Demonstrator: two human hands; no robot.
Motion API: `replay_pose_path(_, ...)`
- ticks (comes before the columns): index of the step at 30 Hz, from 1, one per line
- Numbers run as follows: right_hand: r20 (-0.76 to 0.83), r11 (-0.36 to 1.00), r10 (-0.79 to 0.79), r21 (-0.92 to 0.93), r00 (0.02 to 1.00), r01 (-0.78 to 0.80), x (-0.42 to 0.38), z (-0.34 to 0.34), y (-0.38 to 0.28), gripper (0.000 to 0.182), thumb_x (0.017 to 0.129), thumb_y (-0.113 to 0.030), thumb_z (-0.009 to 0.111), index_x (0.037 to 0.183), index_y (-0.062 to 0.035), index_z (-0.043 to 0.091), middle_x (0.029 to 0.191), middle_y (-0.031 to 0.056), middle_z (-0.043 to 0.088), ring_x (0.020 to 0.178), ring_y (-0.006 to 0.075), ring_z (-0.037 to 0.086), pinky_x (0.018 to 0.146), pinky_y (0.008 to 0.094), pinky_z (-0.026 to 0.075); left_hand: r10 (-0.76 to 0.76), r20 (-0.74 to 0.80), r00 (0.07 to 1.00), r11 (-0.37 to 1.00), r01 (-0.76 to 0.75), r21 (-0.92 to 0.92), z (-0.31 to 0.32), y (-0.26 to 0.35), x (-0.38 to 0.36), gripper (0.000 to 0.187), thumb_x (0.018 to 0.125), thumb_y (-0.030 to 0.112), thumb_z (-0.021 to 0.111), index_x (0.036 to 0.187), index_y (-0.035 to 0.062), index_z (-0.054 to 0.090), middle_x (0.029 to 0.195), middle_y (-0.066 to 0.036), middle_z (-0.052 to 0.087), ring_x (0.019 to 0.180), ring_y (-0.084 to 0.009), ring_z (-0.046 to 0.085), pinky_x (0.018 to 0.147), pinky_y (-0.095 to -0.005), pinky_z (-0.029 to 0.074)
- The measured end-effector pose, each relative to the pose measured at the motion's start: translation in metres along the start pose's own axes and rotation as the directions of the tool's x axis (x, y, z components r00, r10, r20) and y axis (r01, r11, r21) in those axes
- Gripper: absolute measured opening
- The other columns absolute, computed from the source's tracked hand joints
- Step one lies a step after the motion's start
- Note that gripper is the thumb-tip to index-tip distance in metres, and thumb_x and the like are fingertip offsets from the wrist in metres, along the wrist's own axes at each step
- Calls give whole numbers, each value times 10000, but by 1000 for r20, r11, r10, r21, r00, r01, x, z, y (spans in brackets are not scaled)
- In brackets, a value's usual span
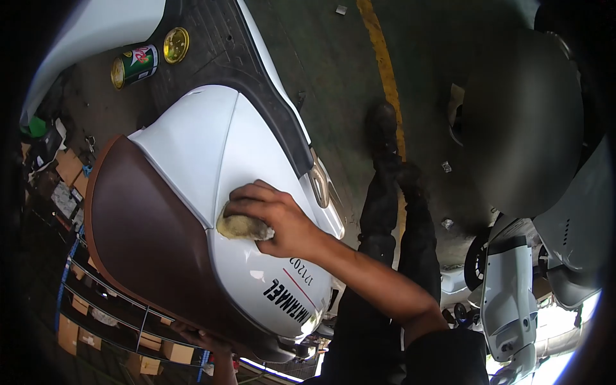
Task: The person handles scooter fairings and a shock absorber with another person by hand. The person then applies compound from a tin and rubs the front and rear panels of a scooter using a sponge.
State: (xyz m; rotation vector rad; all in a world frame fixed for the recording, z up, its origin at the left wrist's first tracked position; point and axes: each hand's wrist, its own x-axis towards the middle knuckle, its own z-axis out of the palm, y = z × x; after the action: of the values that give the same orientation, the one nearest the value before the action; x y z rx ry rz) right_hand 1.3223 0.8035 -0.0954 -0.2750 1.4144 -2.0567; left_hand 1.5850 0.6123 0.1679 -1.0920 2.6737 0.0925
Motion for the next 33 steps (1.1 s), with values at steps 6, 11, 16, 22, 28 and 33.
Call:
replay_pose_path(6, 116, 999, -3, 54, 993, -3, 0, -18, 2, 527, 555, 80, 631, 1069, -4, 716, 1184, 185, 646, 1131, 382, 615, 986, 439, 513, -11, -35, 999, 995, 8, -98, 0, 23, 20, 777, 976, 683, 373, 1380, 19, 365, 1187, -114, 376, 1260, -275, 371, 1099, -495, 255)
replay_pose_path(11, 29, 996, 86, -12, 996, -86, -56, -32, 28, 477, 619, 80, 657, 1087, 9, 718, 1191, 186, 662, 1122, 359, 651, 967, 423, 542, 68, -181, 981, 998, -67, 11, 7, 27, 36, 665, 950, 653, 389, 1079, 6, 467, 981, -135, 452, 1038, -285, 479, 946, -466, 339)
replay_pose_path(16, -26, 988, -154, 17, 988, 154, -54, -20, 25, 526, 571, 87, 617, 1086, 20, 701, 1195, 181, 648, 1105, 383, 628, 937, 415, 540, 89, -256, 963, 989, -116, -90, 11, 42, 45, 606, 935, 611, 438, 1006, 11, 492, 943, -118, 450, 978, -279, 495, 896, -463, 356)
replay_pose_path(22, -182, 996, 79, -28, 980, -85, -174, -6, 53, 445, 658, 63, 680, 1099, 11, 704, 1141, 165, 693, 1063, 310, 694, 926, 374, 547, 354, -238, 904, 935, -335, 120, 5, 18, 53, 508, 990, 497, 364, 1002, 6, 495, 877, -100, 408, 916, -268, 468, 904, -428, 352)
replay_pose_path(28, -471, 909, 400, 311, 786, -276, -136, -15, 45, 370, 856, -204, 739, 1069, 52, 578, 1023, 185, 694, 855, 248, 703, 779, 355, 549, 348, -222, 911, 933, -359, -10, 3, 29, 60, 401, 972, 388, 410, 1002, -1, 504, 921, -75, 411, 879, -230, 463, 847, -404, 374)
replay_pose_path(33, -437, 899, 365, -62, 822, -432, -174, -12, 47, 487, 904, -203, 703, 1244, 33, 446, 1085, 221, 661, 941, 327, 695, 831, 398, 540, 713, -97, 694, 693, -677, 247, -2, 27, 68, 350, 1002, 348, 473, 1081, 14, 541, 1012, -98, 495, 906, -270, 475, 838, -439, 380)
